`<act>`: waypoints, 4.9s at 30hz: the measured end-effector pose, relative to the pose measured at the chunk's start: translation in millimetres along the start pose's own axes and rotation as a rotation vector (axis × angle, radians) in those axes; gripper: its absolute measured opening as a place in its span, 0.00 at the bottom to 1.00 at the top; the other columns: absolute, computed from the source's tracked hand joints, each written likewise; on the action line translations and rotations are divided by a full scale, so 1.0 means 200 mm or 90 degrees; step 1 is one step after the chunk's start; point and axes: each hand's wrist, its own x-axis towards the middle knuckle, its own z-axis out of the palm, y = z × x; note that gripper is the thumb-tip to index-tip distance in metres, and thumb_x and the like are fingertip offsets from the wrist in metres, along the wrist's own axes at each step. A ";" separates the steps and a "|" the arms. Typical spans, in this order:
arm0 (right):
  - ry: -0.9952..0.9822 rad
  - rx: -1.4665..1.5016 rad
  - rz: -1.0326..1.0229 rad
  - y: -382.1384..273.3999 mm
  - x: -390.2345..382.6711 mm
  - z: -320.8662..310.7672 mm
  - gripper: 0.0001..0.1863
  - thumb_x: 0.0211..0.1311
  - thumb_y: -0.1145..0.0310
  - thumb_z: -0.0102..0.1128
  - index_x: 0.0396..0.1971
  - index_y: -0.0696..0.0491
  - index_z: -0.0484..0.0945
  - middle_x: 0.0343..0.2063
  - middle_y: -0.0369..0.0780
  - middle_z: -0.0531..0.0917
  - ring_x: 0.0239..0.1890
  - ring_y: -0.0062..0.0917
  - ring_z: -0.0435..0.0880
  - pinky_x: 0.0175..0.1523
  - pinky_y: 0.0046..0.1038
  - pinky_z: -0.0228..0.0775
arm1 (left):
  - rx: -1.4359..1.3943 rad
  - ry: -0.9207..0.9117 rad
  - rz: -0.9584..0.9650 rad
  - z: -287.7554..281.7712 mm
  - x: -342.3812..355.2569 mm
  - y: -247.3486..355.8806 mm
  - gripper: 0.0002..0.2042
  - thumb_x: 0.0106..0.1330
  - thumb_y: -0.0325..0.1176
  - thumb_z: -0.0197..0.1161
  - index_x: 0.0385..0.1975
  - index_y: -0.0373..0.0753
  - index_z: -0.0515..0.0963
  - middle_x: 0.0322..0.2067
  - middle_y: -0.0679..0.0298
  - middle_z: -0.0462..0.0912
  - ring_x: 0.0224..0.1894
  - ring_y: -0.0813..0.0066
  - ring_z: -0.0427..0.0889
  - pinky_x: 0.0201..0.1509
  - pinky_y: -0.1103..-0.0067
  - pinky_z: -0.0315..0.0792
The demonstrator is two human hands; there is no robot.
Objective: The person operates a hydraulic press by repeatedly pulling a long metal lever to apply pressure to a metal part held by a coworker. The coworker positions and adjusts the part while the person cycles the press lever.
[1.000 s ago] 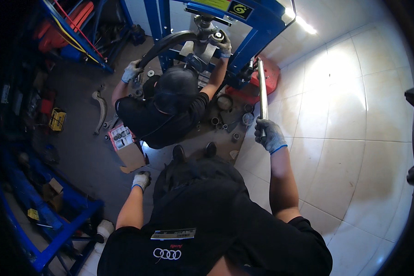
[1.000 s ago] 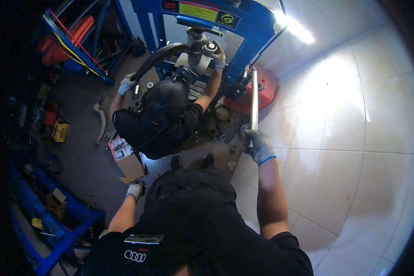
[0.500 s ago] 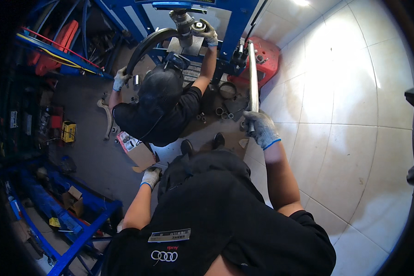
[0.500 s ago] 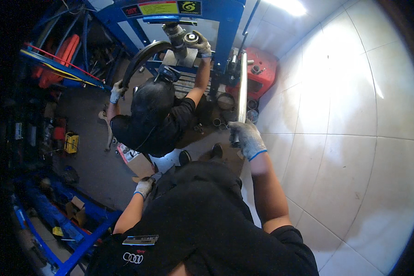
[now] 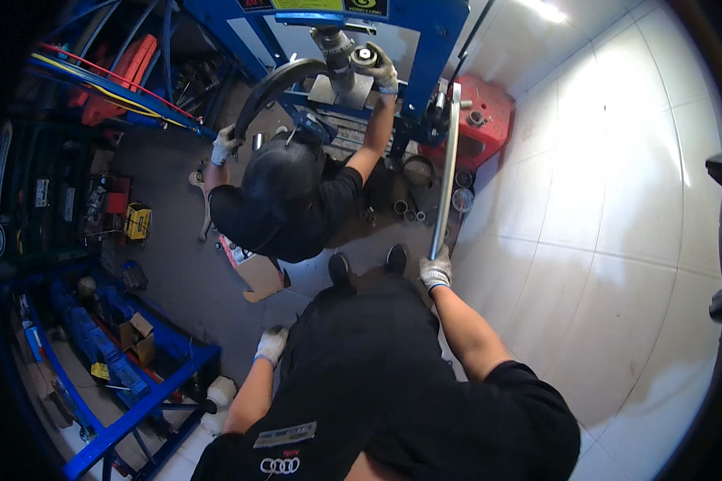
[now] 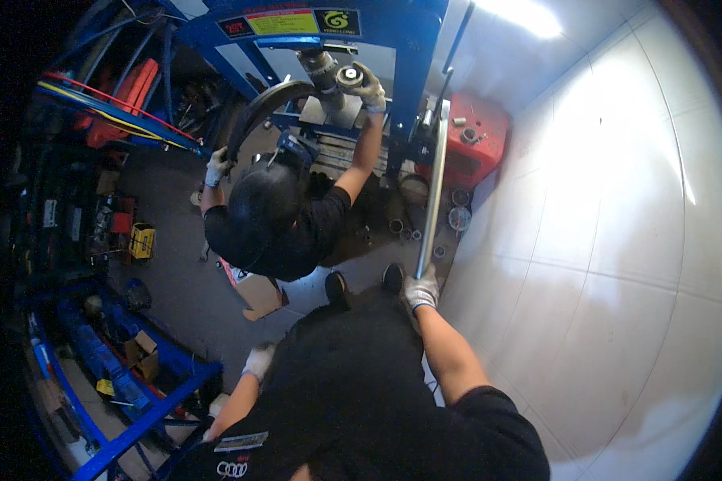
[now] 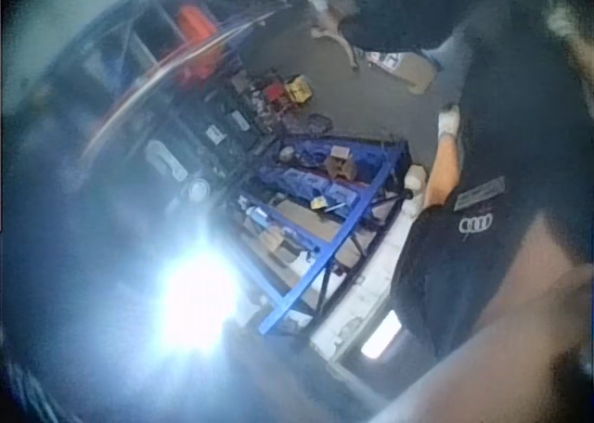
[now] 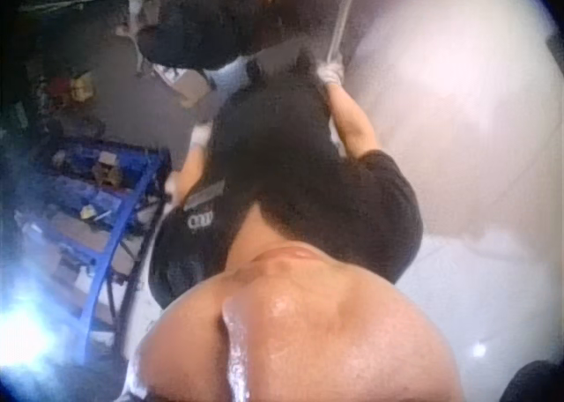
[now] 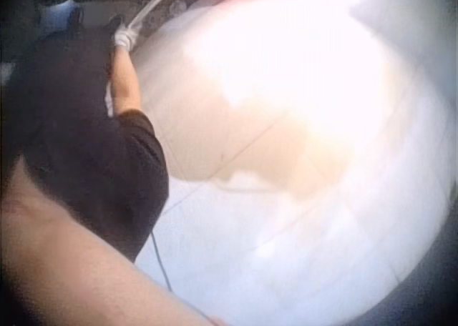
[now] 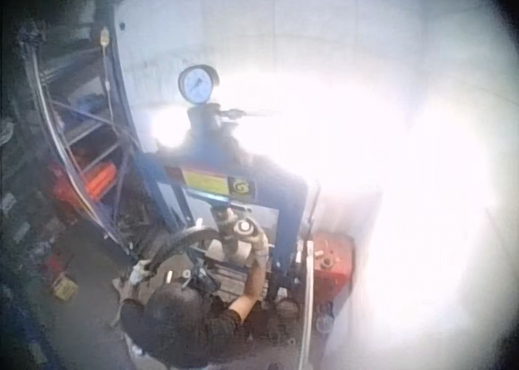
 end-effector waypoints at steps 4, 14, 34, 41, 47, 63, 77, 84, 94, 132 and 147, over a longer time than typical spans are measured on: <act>-0.074 -0.038 -0.004 0.05 0.14 0.28 0.30 0.58 0.52 0.64 0.54 0.57 0.73 0.47 0.59 0.84 0.53 0.52 0.84 0.59 0.46 0.74 | 0.019 -0.034 -0.087 0.02 -0.17 -0.14 0.24 0.69 0.48 0.55 0.52 0.34 0.82 0.53 0.43 0.83 0.60 0.45 0.78 0.64 0.64 0.71; -0.317 0.151 -0.043 -0.16 -0.01 -0.19 0.15 0.62 0.58 0.69 0.33 0.56 0.81 0.19 0.43 0.83 0.20 0.31 0.83 0.27 0.35 0.76 | -0.290 0.024 -0.056 0.00 -0.13 -0.26 0.11 0.68 0.35 0.62 0.43 0.36 0.83 0.28 0.58 0.85 0.28 0.67 0.84 0.32 0.72 0.77; -0.246 0.321 -0.056 -0.52 -0.21 -0.64 0.16 0.57 0.66 0.68 0.42 0.57 0.77 0.25 0.39 0.81 0.24 0.26 0.80 0.29 0.31 0.74 | -0.181 -0.088 0.043 -0.05 0.12 -0.08 0.10 0.70 0.37 0.59 0.39 0.36 0.81 0.27 0.59 0.83 0.25 0.69 0.80 0.29 0.73 0.74; -0.041 0.085 -0.152 -0.12 -0.09 -0.15 0.31 0.55 0.64 0.66 0.60 0.53 0.72 0.46 0.56 0.85 0.49 0.48 0.85 0.53 0.43 0.77 | 0.021 -0.114 0.130 -0.11 0.05 0.00 0.13 0.70 0.39 0.59 0.41 0.34 0.82 0.29 0.60 0.85 0.28 0.69 0.82 0.33 0.73 0.76; -0.065 -0.026 0.005 0.08 0.20 0.28 0.35 0.52 0.62 0.69 0.61 0.56 0.70 0.42 0.54 0.87 0.43 0.46 0.89 0.53 0.41 0.80 | -0.184 0.018 -0.030 -0.28 -0.09 0.11 0.14 0.70 0.37 0.60 0.44 0.33 0.84 0.32 0.60 0.87 0.31 0.71 0.84 0.37 0.74 0.77; -0.469 0.742 -0.063 -0.54 -0.17 -0.81 0.18 0.69 0.60 0.61 0.50 0.58 0.78 0.27 0.39 0.85 0.27 0.23 0.85 0.28 0.24 0.77 | -0.175 -0.062 -0.054 -0.03 0.09 -0.31 0.12 0.69 0.37 0.61 0.43 0.34 0.82 0.28 0.59 0.84 0.26 0.68 0.82 0.30 0.74 0.76; -0.253 0.375 -0.046 -0.62 -0.29 -0.69 0.12 0.57 0.69 0.66 0.39 0.56 0.76 0.22 0.37 0.79 0.19 0.26 0.78 0.25 0.29 0.74 | -0.230 -0.013 -0.030 -0.14 0.05 0.13 0.13 0.70 0.39 0.60 0.42 0.35 0.83 0.33 0.59 0.85 0.31 0.68 0.83 0.35 0.72 0.77; -0.191 0.261 -0.152 -0.44 -0.22 -0.57 0.17 0.58 0.67 0.65 0.44 0.60 0.74 0.24 0.42 0.81 0.25 0.29 0.82 0.31 0.34 0.76 | 0.168 -0.045 0.247 0.00 0.22 -0.25 0.14 0.70 0.40 0.58 0.44 0.36 0.83 0.36 0.58 0.86 0.33 0.66 0.84 0.40 0.69 0.77; -0.157 -0.168 -0.003 0.11 0.33 0.38 0.26 0.50 0.55 0.74 0.45 0.57 0.83 0.32 0.48 0.89 0.33 0.34 0.91 0.40 0.38 0.83 | 0.008 -0.005 0.150 -0.19 0.08 0.00 0.14 0.69 0.38 0.60 0.44 0.35 0.83 0.31 0.60 0.86 0.31 0.71 0.83 0.37 0.74 0.76; -0.257 0.070 0.006 0.59 0.20 0.23 0.24 0.57 0.54 0.66 0.46 0.58 0.83 0.32 0.46 0.87 0.38 0.38 0.88 0.46 0.39 0.80 | -0.176 -0.031 -0.014 -0.24 0.09 -0.14 0.12 0.69 0.37 0.59 0.42 0.35 0.83 0.29 0.58 0.85 0.27 0.65 0.82 0.33 0.70 0.77; -0.940 1.111 0.254 0.29 0.15 0.18 0.07 0.71 0.65 0.51 0.38 0.49 0.77 0.16 0.27 0.61 0.15 0.16 0.59 0.22 0.24 0.55 | 0.047 -0.009 0.062 -0.07 0.00 -0.34 0.20 0.69 0.45 0.57 0.50 0.37 0.84 0.48 0.49 0.87 0.54 0.49 0.83 0.59 0.65 0.73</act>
